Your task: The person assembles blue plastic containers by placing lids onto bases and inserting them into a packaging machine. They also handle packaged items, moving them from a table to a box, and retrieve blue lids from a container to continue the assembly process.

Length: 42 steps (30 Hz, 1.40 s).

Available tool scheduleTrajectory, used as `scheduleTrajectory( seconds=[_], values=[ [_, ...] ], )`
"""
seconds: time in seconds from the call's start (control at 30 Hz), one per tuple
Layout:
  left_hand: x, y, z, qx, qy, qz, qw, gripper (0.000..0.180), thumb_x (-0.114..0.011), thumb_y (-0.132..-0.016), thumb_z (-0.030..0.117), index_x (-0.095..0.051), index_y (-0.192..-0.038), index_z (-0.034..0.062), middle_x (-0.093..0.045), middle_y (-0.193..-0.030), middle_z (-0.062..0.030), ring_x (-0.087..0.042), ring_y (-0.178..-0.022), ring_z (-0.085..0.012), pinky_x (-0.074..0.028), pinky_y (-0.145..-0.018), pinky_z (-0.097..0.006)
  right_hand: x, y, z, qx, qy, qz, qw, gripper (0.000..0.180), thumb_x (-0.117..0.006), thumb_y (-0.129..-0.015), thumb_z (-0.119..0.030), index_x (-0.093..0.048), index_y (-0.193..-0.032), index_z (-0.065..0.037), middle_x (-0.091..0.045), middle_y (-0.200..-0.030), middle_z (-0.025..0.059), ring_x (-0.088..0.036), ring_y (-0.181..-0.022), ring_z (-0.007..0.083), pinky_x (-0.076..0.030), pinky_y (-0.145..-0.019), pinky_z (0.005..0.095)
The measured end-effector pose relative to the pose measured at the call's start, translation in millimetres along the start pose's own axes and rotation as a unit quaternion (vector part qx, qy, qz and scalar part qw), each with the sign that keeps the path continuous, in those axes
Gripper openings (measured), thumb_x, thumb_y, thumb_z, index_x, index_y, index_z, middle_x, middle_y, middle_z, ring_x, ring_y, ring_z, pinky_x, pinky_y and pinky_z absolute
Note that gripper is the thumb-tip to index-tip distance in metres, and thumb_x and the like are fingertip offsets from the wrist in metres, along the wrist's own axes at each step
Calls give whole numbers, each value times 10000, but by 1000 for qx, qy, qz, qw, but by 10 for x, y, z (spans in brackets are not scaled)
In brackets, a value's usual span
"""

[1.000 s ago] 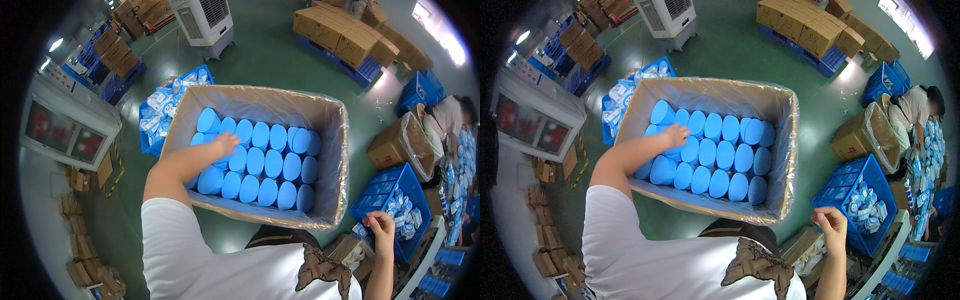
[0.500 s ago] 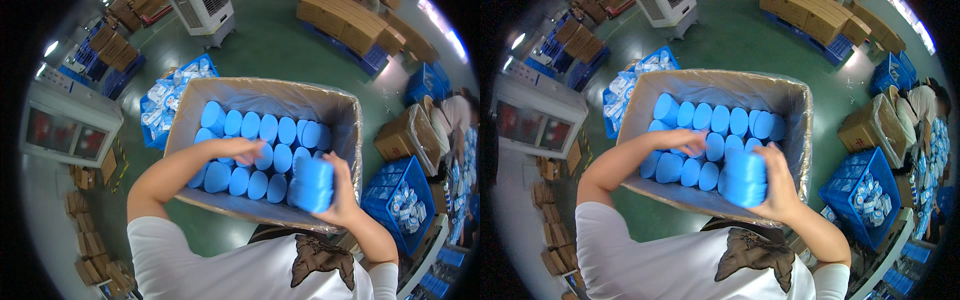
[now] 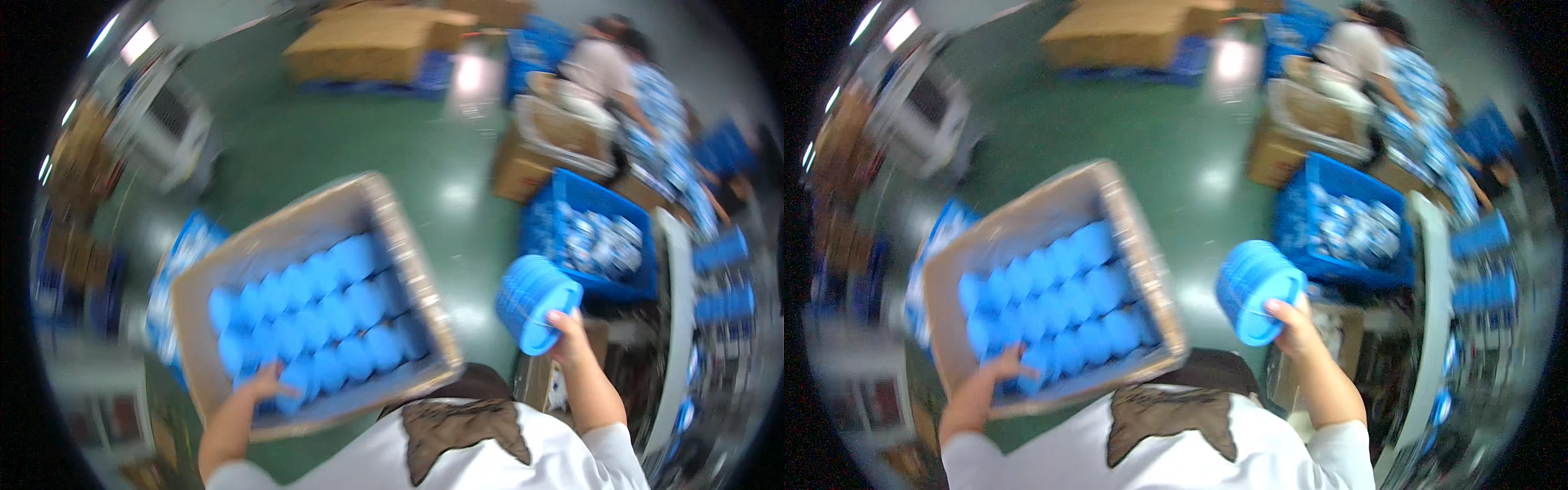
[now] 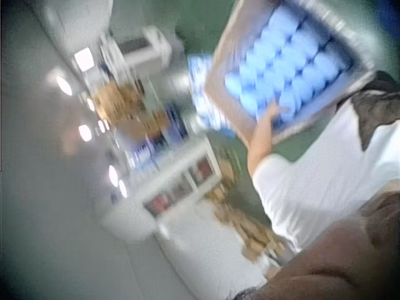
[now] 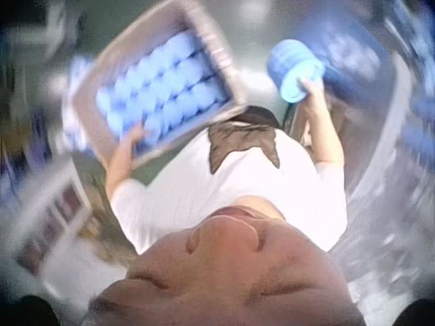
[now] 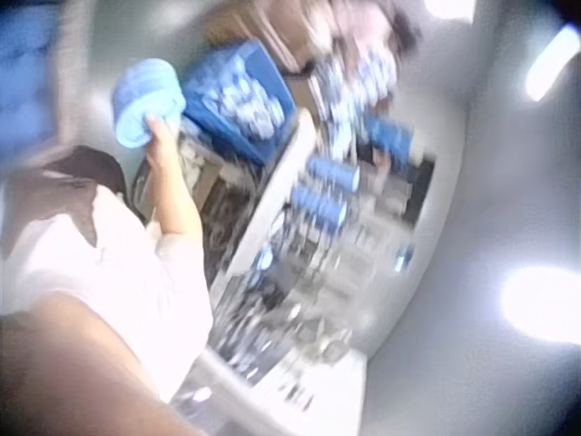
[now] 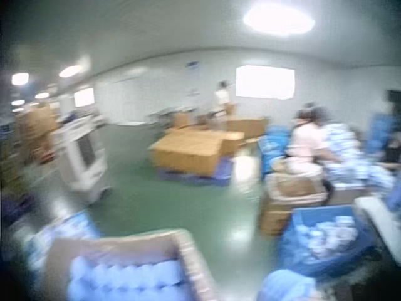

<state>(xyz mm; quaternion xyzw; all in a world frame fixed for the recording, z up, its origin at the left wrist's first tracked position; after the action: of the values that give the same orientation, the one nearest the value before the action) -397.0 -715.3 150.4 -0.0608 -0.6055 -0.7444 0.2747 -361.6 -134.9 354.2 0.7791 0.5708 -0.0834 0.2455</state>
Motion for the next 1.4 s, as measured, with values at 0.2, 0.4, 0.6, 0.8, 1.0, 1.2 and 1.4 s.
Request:
scheduleTrajectory(
  seconds=[0.2, 0.4, 0.6, 0.8, 1.0, 1.2, 1.4],
  values=[
    [-207, -320, 326, -50, 58, 184, 980, 1201, -874, -484, 337, -173, -1390, -22, -436, -1286, -179, -460, -1166, -312, -369, -1005, -410, 1614, 13, -682, 122, 2, 147, 982, 673, -719, -722, -184, -401, -1292, -17, -540, -1169, 115, -544, -1055, 207, -448, -925, 363],
    [-95, -189, 2176, -74, 101, 289, 949, 1177, -869, -478, 333, -202, -1383, -17, -440, -1282, -176, -463, -1163, -307, -369, -1003, -410, 4114, 883, -2075, 175, 435, 456, 757, 813, -740, -603, -258, -407, -1295, 10, -517, -1202, 200, -533, -1093, 302, -432, -943, 377],
    [41, 245, 4035, -152, 208, 370, 893, 1154, -863, -472, 328, -232, -1376, -13, -445, -1277, -174, -465, -1161, -302, -369, -1001, -409, 5374, 1007, -2592, -71, 692, 430, 576, 891, -727, -561, -348, -375, -1297, 12, -477, -1219, 220, -471, -1110, 388, -440, -916, 432],
    [273, 911, 5628, -286, 376, 386, 792, 1132, -858, -466, 323, -261, -1369, -8, -450, -1272, -171, -467, -1158, -297, -369, -999, -409, 5804, 1266, -2265, 268, 359, 470, 760, 913, -754, -635, -345, -238, -1322, -35, -421, -1225, 236, -448, -1151, 386, -392, -960, 434],
    [62, 1061, 7637, -459, 442, 109, 763, 1110, -852, -460, 319, -291, -1361, -4, -455, -1267, -169, -470, -1156, -291, -369, -996, -408, 5618, 1215, -2715, 175, 588, 370, 698, 829, -736, -600, -311, -359, -1274, -9, -439, -1219, 214, -453, -1101, 382, -389, -940, 437],
    [-2615, 1494, 10246, -625, -232, -297, 684, 934, -842, -591, 282, -353, -1360, 72, -434, -1289, -134, -455, -1158, -263, -374, -972, -392, 5689, 1003, -2740, -11, 645, 354, 678, 828, -730, -606, -335, -379, -1264, 24, -476, -1184, 221, -484, -1064, 373, -395, -924, 442],
    [-3978, 1777, 10965, -659, -381, -439, 477, 1084, -801, -653, 327, -108, -1447, 73, -481, -1184, -237, -516, -1065, -325, -402, -932, -376, 5599, 1268, -3326, 195, 425, 586, 662, 875, -769, -616, -292, -301, -1274, 45, -432, -1201, 242, -451, -1121, 395, -368, -959, 443]
  ],
)
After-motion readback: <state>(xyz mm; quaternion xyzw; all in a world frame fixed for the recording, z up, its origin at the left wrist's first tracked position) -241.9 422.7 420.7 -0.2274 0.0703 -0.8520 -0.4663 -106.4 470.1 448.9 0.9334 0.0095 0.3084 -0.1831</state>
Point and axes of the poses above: each hand's wrist, its own y-axis away from the middle knuckle, its own x-axis out of the back of the hand, z = x × y, the point moved 9 cm from there along -y, towards the middle knuckle
